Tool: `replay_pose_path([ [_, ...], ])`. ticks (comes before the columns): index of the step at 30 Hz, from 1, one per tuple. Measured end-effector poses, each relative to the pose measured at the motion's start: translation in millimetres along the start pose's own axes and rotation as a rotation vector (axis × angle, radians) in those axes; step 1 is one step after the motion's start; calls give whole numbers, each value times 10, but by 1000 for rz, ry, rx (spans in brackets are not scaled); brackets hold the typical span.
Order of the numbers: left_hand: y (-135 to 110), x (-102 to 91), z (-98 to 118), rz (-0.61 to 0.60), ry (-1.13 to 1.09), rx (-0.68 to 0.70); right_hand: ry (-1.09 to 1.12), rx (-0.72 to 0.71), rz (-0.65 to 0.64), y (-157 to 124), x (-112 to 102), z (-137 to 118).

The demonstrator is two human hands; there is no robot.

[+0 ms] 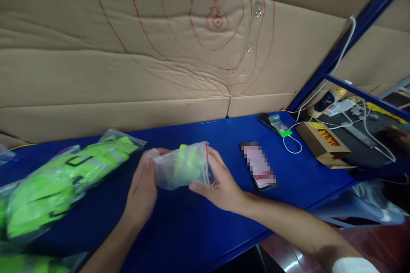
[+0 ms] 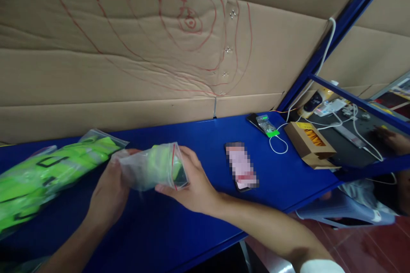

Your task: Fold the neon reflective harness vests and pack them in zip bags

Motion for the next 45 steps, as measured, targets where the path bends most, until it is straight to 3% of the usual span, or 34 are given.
replay_pose_path([
  [4,-83,-2,6,-319,26,248,-35,-32,126,105,-144,26],
  [7,-99,80,-23,-453,376,492,-66,-79,293,248,-478,-60],
  [10,-75,204,-120,-434,809,665,-316,-159,613,308,-1101,-246],
  [14,-34,268,-167,-368,994,765,-549,-215,812,212,-2058,-253],
  [16,-13,250,-151,-345,1008,755,-679,-230,796,143,-2457,-93],
  [18,-2,230,-128,-339,1001,737,-650,-227,643,118,-2733,155],
  [21,-8,221,-100,-352,982,699,-597,-209,423,107,-2887,455],
  [24,-34,211,-62,-382,961,670,-608,-200,350,93,-2720,452],
  [26,-49,183,-34,-413,953,658,-638,-175,330,97,-2395,290],
  [29,-45,120,-33,-465,964,615,-640,-186,208,158,-1596,-33],
  [31,-30,90,-65,-485,963,570,-621,-229,-1,231,-944,-168],
  [33,-28,93,-106,-516,929,536,-621,-279,-148,287,-381,-189],
  [36,-60,144,-133,-580,875,514,-682,-328,-235,299,135,-42],
  [39,-66,162,-105,-561,886,438,-706,-234,-234,245,250,156],
  [45,136,-14,-102,-348,600,188,-706,-92,-139,188,88,215],
])
Point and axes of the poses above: each hand's wrist, its own y-axis towards the middle knuckle, its own x-axis out of the palm, z = x × y, the point moved 4 cm from there along y, towards the middle knuckle, and after that the axes turned 2 degrees about y, right-handed, at the moved point
